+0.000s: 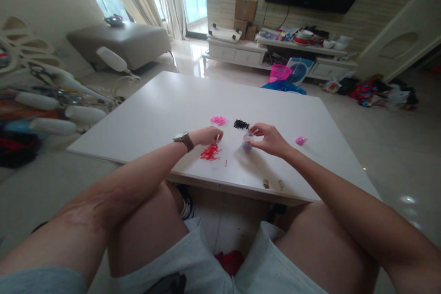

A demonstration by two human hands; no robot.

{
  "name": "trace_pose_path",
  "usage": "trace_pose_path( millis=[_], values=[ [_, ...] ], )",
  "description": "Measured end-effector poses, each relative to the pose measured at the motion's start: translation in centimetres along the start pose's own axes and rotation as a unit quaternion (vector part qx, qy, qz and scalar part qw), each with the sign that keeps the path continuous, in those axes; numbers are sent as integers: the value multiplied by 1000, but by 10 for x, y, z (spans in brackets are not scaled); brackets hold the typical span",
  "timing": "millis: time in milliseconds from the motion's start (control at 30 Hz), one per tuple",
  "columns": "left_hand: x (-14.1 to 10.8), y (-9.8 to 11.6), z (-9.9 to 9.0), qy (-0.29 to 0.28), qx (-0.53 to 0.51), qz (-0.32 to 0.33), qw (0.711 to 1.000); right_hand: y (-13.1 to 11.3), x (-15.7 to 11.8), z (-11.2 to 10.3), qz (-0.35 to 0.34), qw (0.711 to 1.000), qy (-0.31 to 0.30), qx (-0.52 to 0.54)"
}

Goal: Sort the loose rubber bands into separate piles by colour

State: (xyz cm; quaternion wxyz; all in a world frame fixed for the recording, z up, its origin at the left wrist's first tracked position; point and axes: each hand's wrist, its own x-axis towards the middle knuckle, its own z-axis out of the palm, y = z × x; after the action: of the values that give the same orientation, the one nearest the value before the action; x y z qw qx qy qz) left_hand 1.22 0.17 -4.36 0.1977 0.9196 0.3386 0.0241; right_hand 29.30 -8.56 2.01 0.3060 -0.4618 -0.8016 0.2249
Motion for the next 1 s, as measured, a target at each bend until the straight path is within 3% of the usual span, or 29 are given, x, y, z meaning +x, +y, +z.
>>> trace_pose_path(
  millis=[100, 467, 733, 1000],
  values=[
    [2, 0, 1, -16, -11, 23, 1000, 0, 0, 0, 2, 1000, -2, 2],
    [3, 10, -8, -70, 28, -5, 997, 1, 0, 0, 1, 1000, -12, 10],
    [-3, 24, -38, 10, -27, -1, 1000, 2, -1, 2, 5, 1000, -13, 15],
    [-14, 62, -56, 105, -93, 45, 989, 2, 0, 6, 6, 1000, -17, 20]
  ],
)
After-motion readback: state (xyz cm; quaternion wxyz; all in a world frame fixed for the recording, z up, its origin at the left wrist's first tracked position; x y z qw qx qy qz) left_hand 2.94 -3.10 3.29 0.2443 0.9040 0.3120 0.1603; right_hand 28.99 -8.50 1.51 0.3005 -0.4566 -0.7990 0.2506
